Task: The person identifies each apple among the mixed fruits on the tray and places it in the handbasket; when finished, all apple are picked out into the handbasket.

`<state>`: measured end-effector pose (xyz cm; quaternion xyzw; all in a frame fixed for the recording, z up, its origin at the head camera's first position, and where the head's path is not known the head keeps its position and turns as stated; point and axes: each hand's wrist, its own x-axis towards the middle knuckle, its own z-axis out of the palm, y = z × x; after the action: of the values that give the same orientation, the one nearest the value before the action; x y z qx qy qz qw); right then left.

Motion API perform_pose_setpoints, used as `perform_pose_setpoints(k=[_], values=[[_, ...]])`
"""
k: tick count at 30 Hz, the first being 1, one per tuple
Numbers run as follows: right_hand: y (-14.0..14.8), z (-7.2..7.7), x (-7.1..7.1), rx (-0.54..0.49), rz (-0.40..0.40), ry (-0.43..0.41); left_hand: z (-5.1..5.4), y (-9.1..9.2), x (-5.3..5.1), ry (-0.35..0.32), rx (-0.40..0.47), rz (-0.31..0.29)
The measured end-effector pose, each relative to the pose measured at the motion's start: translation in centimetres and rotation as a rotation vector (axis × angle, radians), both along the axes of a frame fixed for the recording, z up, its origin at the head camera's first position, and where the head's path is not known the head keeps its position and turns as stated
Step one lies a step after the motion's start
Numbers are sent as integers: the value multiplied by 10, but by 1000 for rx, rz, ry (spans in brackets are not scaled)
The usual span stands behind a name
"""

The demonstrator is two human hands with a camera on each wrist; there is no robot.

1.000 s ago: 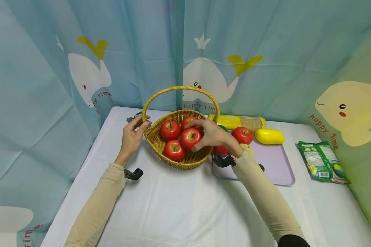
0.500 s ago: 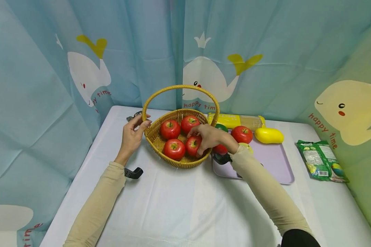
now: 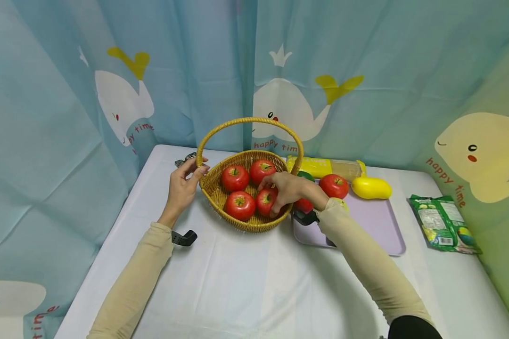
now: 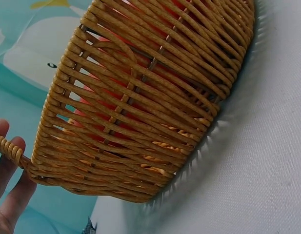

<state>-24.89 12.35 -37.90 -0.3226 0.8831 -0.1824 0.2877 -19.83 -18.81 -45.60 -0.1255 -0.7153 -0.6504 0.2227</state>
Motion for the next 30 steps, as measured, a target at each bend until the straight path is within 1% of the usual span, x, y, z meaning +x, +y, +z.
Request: perform_pose_setpoints(k=[9,14,22,30], values=[[1,0,-1,10,-6,-10,-2,-1,0,-14,-5,10],[1,-1,-2,12,14,-5,-1,-1,1,-6,-12,7],[1,1,-5,24,31,-57,0,2,3,-23,6,8],[1,1,-6,31,48,-50,0,1,3,-29,5,8]])
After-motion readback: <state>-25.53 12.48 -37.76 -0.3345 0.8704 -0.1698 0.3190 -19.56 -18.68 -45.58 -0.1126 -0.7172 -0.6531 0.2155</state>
